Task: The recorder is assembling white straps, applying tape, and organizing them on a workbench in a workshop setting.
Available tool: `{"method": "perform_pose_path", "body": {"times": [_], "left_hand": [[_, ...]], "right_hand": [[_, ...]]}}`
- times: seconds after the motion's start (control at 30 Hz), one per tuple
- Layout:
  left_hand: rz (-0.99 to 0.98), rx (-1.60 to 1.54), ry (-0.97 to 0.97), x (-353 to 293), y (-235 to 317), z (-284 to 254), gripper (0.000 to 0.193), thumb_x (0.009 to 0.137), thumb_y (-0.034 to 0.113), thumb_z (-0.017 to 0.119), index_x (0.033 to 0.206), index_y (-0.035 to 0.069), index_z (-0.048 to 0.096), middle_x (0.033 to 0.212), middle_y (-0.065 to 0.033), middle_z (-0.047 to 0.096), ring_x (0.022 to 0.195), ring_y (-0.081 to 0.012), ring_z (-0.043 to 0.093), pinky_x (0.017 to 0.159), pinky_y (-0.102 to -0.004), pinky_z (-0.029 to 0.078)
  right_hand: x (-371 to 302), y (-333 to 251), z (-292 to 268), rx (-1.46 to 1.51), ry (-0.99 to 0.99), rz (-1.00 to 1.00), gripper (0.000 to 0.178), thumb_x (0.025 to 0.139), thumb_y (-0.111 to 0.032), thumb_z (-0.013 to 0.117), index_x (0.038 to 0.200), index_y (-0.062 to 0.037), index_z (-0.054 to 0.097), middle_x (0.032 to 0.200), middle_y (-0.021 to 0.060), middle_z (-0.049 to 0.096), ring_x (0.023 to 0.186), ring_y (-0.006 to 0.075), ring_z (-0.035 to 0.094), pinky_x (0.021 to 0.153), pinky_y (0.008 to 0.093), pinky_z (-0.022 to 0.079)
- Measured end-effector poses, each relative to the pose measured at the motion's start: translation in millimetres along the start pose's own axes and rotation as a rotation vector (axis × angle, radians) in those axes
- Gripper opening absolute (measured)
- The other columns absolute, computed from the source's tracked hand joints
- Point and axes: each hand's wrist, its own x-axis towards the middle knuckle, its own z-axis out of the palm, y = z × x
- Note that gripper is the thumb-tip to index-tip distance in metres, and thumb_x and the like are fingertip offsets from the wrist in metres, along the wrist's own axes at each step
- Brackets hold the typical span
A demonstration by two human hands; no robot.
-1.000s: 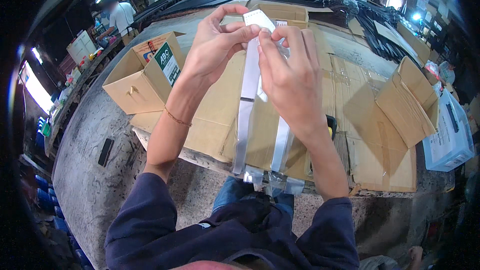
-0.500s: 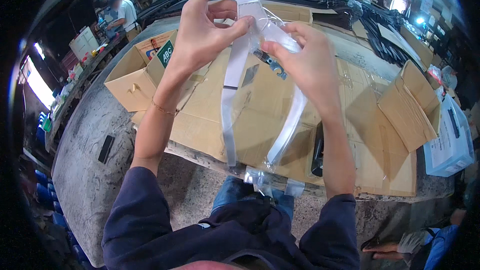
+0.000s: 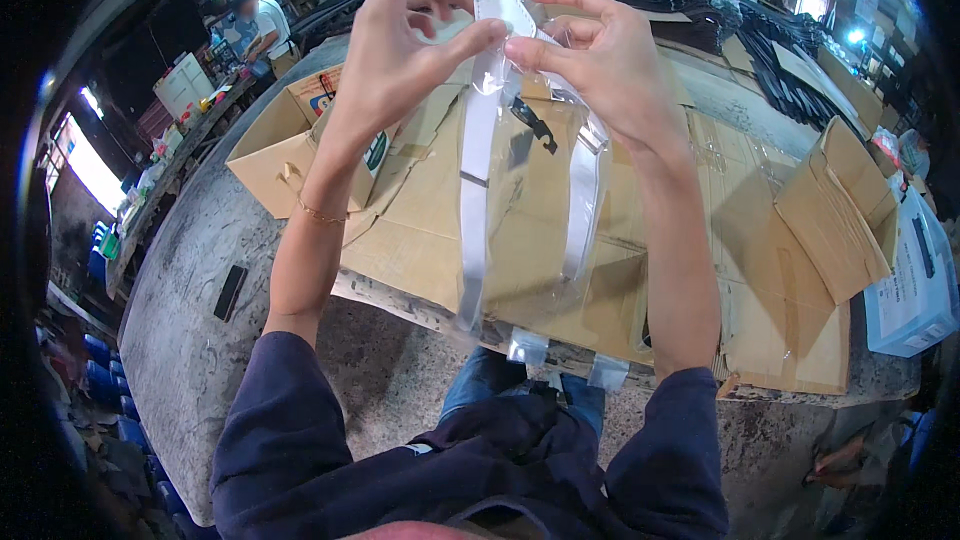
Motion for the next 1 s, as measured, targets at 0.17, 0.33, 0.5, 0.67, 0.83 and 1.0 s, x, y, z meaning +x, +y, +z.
{"method": "perform_pose_path", "body": {"times": [0.17, 0.33, 0.5, 0.67, 0.83, 1.0], "left_hand": [[0.436, 0.123, -0.446, 29, -6, -32, 0.056, 0.073, 0.027, 0.075, 0.121, 0.007, 0.053, 0.123, -0.0157, 0.049, 0.119, -0.0284, 0.041, 0.101, -0.0416, 0.032], [0.536, 0.099, -0.723, 50, -15, -24, 0.031, 0.077, 0.013, 0.072, 0.107, 0.007, 0.067, 0.102, -0.0087, 0.067, 0.101, -0.0243, 0.061, 0.096, -0.0369, 0.044], [0.603, 0.002, -0.831, 56, -21, -19, 0.033, 0.075, 0.012, 0.074, 0.106, 0.005, 0.066, 0.096, -0.0091, 0.068, 0.089, -0.0218, 0.064, 0.088, -0.0348, 0.049], [0.306, -0.153, -1.06, 61, -10, -25, 0.032, 0.076, 0.013, 0.074, 0.106, 0.004, 0.067, 0.101, -0.0127, 0.067, 0.091, -0.0211, 0.062, 0.082, -0.0338, 0.048], [0.276, -0.115, -1.026, 61, 1, -32, 0.021, 0.075, 0.01, 0.075, 0.095, 0.004, 0.072, 0.088, -0.0106, 0.071, 0.075, -0.0152, 0.066, 0.069, -0.0274, 0.051], [0.252, -0.203, -1.059, 60, -3, -42, 0.019, 0.076, 0.007, 0.074, 0.094, 0.002, 0.072, 0.086, -0.01, 0.071, 0.073, -0.0134, 0.066, 0.069, -0.0253, 0.051]], "right_hand": [[-4, -8, 3, 0.0, -0.033, 0.016, 0.061, 0.073, -0.007, 0.078, 0.125, 0.0028, 0.049, 0.086, 0.0116, 0.068, 0.079, 0.01, 0.062, 0.069, 0.0209, 0.048], [-7, -10, 3, -0.004, -0.07, -0.003, 0.063, 0.072, -0.006, 0.078, 0.127, 0.0019, 0.048, 0.087, 0.0129, 0.068, 0.08, 0.0102, 0.062, 0.069, 0.0215, 0.048], [-12, -9, 2, -0.045, -0.116, -0.005, 0.064, 0.072, -0.006, 0.078, 0.128, -0.0001, 0.047, 0.086, 0.011, 0.069, 0.078, 0.0088, 0.062, 0.067, 0.0203, 0.046], [-12, -6, 0, -0.052, -0.156, -0.001, 0.064, 0.072, -0.006, 0.077, 0.129, -0.0012, 0.047, 0.085, 0.0092, 0.069, 0.078, 0.0077, 0.062, 0.067, 0.0192, 0.044], [-14, -9, 4, 0.01, -0.207, 0.026, 0.062, 0.075, -0.007, 0.075, 0.13, -0.0021, 0.046, 0.085, 0.007, 0.068, 0.079, 0.0086, 0.061, 0.069, 0.0203, 0.045], [-34, 17, -18, 0.219, -0.283, 0.187, 0.054, 0.081, -0.013, 0.072, 0.127, -0.0002, 0.047, 0.086, 0.0046, 0.064, 0.08, 0.0083, 0.058, 0.071, 0.0209, 0.046]]}}
